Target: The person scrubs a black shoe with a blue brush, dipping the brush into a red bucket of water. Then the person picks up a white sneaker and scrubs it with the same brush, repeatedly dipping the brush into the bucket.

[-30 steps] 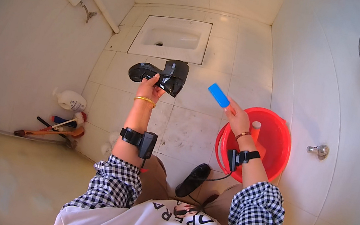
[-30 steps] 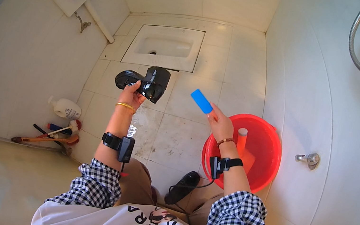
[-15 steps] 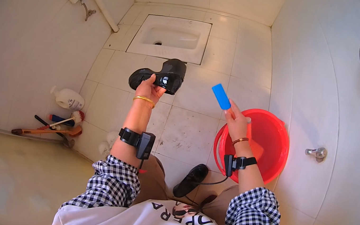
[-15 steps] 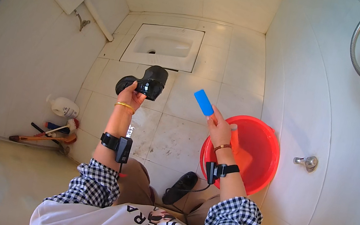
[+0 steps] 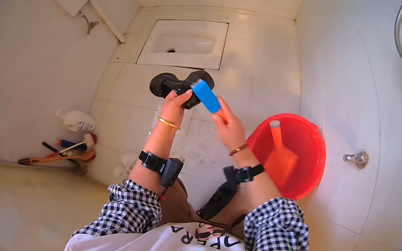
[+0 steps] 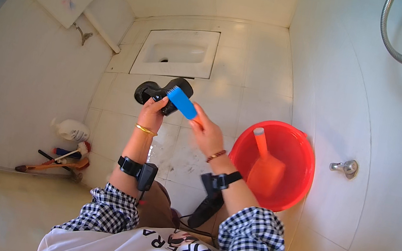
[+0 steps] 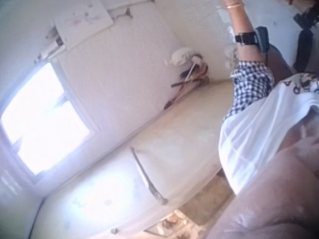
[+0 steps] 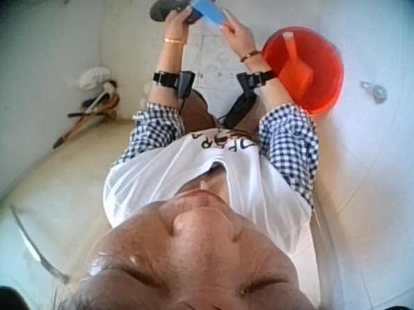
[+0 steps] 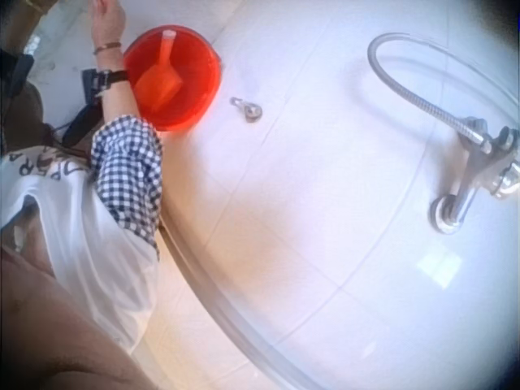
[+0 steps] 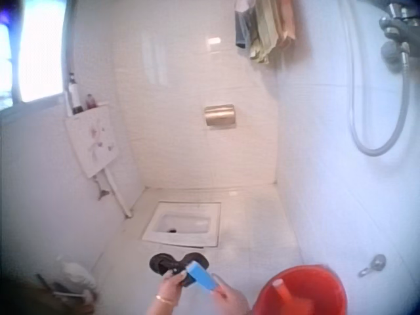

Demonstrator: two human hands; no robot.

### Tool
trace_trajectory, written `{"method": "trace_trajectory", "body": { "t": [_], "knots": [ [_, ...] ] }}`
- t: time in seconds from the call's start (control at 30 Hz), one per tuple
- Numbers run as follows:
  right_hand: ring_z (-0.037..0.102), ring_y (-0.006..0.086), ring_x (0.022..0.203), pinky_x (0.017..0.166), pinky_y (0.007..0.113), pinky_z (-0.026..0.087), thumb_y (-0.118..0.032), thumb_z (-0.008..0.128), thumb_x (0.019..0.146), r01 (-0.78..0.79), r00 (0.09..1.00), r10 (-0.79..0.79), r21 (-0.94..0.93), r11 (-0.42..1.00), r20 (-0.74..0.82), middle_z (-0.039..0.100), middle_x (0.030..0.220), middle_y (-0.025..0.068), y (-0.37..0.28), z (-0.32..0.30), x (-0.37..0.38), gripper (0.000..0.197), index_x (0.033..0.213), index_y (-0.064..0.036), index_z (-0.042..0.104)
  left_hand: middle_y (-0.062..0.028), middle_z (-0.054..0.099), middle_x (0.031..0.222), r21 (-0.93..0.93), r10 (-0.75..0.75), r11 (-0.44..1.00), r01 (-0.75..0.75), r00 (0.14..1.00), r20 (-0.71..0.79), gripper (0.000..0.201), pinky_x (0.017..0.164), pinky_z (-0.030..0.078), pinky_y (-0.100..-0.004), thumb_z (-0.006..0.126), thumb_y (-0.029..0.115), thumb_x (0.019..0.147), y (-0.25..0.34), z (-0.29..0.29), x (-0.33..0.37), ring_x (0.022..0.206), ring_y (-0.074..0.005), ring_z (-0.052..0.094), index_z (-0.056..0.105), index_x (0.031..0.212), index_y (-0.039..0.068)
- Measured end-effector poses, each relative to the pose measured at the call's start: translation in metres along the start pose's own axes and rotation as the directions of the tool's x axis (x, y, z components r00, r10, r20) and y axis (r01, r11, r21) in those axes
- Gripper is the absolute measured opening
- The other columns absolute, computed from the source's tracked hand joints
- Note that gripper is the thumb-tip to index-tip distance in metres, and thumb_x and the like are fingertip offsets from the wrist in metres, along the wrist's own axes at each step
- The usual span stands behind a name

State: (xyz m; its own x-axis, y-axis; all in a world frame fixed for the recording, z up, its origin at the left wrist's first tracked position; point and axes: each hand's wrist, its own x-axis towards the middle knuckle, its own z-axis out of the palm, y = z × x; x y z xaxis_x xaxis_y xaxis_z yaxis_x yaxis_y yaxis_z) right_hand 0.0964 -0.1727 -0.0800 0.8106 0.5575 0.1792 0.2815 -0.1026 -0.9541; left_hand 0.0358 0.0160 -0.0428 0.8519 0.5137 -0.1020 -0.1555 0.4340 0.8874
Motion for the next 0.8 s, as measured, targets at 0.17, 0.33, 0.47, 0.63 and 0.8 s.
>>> {"method": "trace_trajectory", "body": {
  "t": [0.17, 0.33, 0.47, 0.63, 0.8],
  "knots": [
    [0.063, 0.0302, 0.08, 0.067, 0.033, 0.049, -0.02, 0.06, 0.084, -0.014, 1.0, 0.017, -0.316, 0.949, 0.005, 0.064, 0.093, 0.0147, -0.008, -0.058, 0.017, 0.047, 0.13, -0.0203, 0.047, -0.0106, 0.059, 0.114, -0.269, -0.062, 0.959, 0.084, 0.994, 0.089, 0.037, 0.095, 0.041, -0.0353, 0.054, 0.021, 0.087, 0.013, -0.011, 0.003, 0.106, -0.0227, 0.056, 0.052, 0.116, -0.003],
    [0.062, 0.0295, 0.076, 0.067, 0.032, 0.049, -0.02, 0.06, 0.085, 0.038, 0.999, -0.038, 0.003, 0.999, -0.021, 0.064, 0.092, 0.0155, -0.05, -0.011, 0.036, 0.048, 0.131, -0.0197, 0.046, -0.0126, 0.054, 0.123, -0.398, -0.16, 0.897, 0.193, 0.98, 0.115, 0.044, 0.098, 0.039, -0.0416, 0.054, 0.025, 0.086, 0.009, -0.003, 0.0, 0.113, -0.0266, 0.052, 0.049, 0.122, 0.0],
    [0.061, 0.0289, 0.074, 0.067, 0.032, 0.048, -0.022, 0.059, 0.086, 0.012, 0.994, -0.002, -0.087, 0.996, 0.113, 0.063, 0.088, 0.0165, -0.01, -0.016, 0.014, 0.048, 0.132, -0.0209, 0.044, -0.0142, 0.05, 0.129, -0.609, -0.26, 0.733, 0.302, 0.952, 0.16, 0.043, 0.1, 0.033, -0.0548, 0.051, 0.031, 0.088, 0.014, -0.008, 0.003, 0.12, -0.0336, 0.045, 0.05, 0.123, 0.007],
    [0.063, 0.0292, 0.075, 0.066, 0.036, 0.049, -0.025, 0.06, 0.085, -0.131, 0.965, 0.039, -0.349, 0.928, -0.26, 0.064, 0.089, 0.0164, 0.052, -0.143, -0.031, 0.043, 0.127, -0.0176, 0.05, -0.0136, 0.054, 0.125, -0.582, -0.235, 0.782, 0.225, 0.97, 0.06, 0.044, 0.098, 0.033, -0.0546, 0.054, 0.038, 0.085, 0.022, -0.019, 0.007, 0.118, -0.0336, 0.047, 0.054, 0.118, 0.008],
    [0.063, 0.0318, 0.089, 0.076, 0.041, 0.049, -0.028, 0.053, 0.088, -0.592, 0.791, 0.427, -0.727, 0.348, -0.438, 0.063, 0.099, 0.0188, 0.043, -0.223, -0.063, 0.034, 0.117, -0.0105, 0.057, -0.0081, 0.064, 0.097, -0.445, -0.258, 0.887, 0.126, 0.933, -0.25, 0.034, 0.082, 0.05, -0.0351, 0.067, 0.026, 0.08, 0.0, -0.005, 0.01, 0.091, -0.0216, 0.062, 0.059, 0.104, 0.003]
  ]
}}
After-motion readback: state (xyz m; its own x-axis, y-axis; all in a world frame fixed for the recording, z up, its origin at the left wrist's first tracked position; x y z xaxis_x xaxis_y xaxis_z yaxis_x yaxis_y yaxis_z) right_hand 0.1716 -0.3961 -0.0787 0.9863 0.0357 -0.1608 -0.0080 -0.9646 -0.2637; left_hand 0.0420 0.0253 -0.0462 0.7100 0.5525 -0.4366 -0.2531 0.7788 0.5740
